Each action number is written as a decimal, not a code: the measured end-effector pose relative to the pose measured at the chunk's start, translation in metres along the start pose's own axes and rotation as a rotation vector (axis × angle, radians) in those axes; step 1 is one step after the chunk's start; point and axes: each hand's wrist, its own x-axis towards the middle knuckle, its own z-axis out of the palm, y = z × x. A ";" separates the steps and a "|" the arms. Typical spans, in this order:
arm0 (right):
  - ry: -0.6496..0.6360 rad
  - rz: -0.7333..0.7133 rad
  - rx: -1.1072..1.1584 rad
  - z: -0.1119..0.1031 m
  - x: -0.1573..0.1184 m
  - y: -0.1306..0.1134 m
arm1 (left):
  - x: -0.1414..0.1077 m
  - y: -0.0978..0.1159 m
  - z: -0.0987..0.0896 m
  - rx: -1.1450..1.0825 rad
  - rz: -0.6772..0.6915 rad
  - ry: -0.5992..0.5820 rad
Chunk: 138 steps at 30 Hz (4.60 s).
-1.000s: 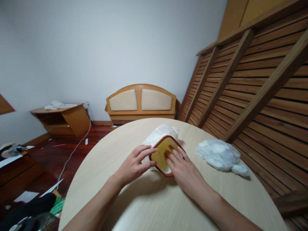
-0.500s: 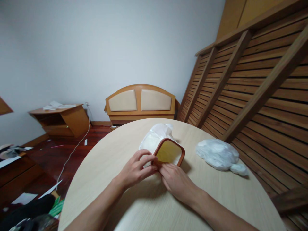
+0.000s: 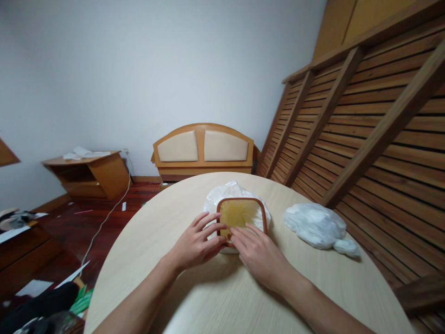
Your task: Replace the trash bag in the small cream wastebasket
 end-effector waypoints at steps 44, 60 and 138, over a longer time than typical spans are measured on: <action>0.013 -0.046 -0.182 -0.012 -0.001 0.015 | -0.003 -0.016 -0.009 0.011 -0.043 -0.062; -0.026 0.142 0.057 -0.006 -0.001 -0.019 | 0.007 0.004 -0.002 -0.024 0.031 0.017; 0.444 0.104 0.135 -0.021 -0.004 0.050 | -0.002 -0.001 0.003 -0.474 -0.416 0.159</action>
